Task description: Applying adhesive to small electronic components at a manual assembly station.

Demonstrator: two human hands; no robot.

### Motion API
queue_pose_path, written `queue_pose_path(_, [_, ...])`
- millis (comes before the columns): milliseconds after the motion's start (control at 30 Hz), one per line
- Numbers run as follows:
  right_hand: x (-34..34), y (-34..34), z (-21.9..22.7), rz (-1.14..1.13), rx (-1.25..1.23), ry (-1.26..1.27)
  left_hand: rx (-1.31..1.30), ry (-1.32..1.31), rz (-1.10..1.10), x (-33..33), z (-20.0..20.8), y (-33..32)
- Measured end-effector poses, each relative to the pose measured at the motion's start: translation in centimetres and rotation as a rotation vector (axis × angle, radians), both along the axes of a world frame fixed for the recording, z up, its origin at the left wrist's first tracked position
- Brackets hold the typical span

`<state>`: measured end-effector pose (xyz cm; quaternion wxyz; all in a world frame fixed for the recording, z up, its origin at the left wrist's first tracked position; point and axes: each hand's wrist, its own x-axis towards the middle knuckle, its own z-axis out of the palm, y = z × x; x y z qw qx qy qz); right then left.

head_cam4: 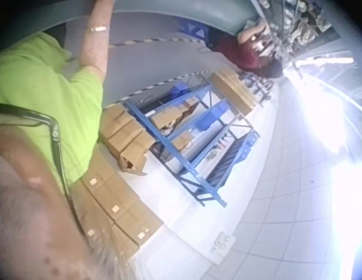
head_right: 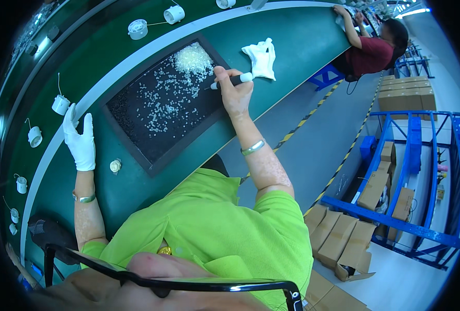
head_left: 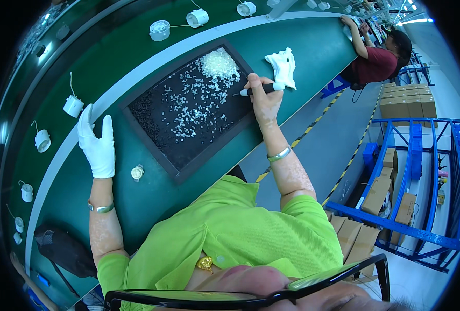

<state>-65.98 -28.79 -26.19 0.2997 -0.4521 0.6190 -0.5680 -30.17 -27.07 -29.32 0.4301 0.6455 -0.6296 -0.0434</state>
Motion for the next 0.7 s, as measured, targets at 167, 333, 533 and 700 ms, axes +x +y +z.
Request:
queue_pose_path(167, [-0.1,-0.1,-0.1,0.001,0.017,0.037,0.018,-0.004,0.011,-0.1,0.0,0.0])
queue_pose_path(333, [0.0,-0.3,-0.3,0.048,0.008,0.098,0.029,0.002,-0.003,-0.1,0.0,-0.1])
queue_pose_path(533, [0.3,-0.4,0.0,0.066,0.054,0.181,0.019,0.012,-0.010,-0.2,0.1,-0.3])
queue_pose_path(700, [0.0,-0.5,-1.4,0.011,-0.069,0.220,0.019,0.016,0.006,-0.6,0.2,-0.5])
